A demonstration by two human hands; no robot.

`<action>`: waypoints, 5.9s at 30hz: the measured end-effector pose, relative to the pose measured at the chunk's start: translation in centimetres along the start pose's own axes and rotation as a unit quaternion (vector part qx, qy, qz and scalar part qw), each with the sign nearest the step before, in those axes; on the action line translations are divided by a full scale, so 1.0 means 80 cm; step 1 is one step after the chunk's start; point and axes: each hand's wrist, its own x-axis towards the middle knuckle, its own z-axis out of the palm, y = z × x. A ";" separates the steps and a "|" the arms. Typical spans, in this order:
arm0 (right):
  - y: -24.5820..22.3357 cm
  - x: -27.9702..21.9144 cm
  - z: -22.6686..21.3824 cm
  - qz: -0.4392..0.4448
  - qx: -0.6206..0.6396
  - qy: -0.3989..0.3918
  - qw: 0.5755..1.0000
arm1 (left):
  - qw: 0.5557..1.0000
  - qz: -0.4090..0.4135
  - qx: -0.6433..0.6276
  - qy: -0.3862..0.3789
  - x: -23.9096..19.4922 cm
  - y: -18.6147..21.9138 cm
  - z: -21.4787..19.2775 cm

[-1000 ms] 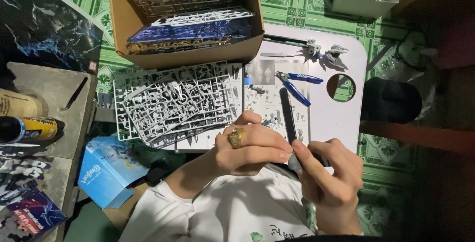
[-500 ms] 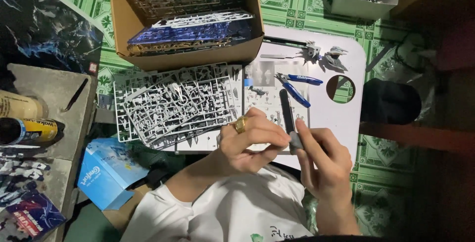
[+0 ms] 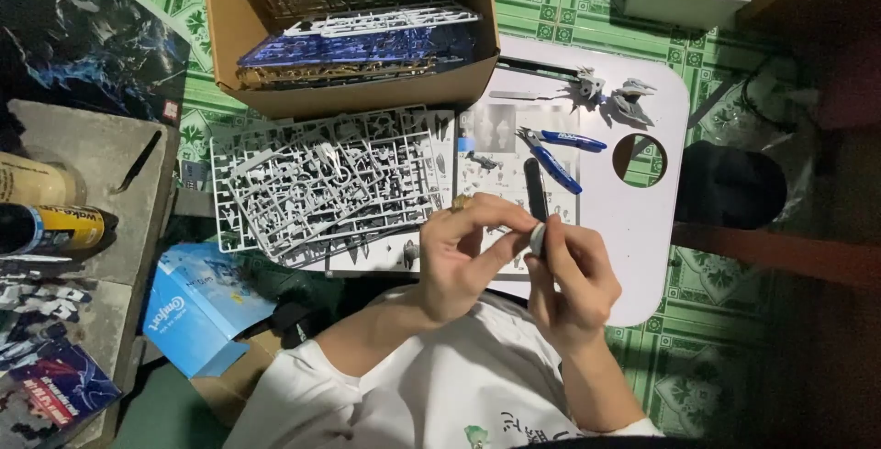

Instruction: The person uses a sanding stick to smooth the edges of small plastic model parts. They handle several grey pieces one by one, rotating them while sanding, and place the finished pieces on a white work surface.

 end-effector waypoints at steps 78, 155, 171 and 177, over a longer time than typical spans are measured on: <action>0.039 -0.047 -0.027 0.205 -0.057 -0.180 0.960 | 0.731 0.060 0.606 -0.307 0.002 -0.101 -0.115; -0.063 0.031 -0.071 -0.178 -0.057 0.043 0.982 | 0.984 0.007 0.067 -0.166 -0.021 0.117 0.010; -0.053 0.039 -0.069 -0.171 -0.074 0.037 0.982 | 0.979 0.026 0.107 -0.173 -0.010 0.104 0.006; -0.057 0.050 -0.071 -0.184 -0.114 0.008 0.976 | 0.956 0.035 0.178 -0.229 0.006 0.119 -0.003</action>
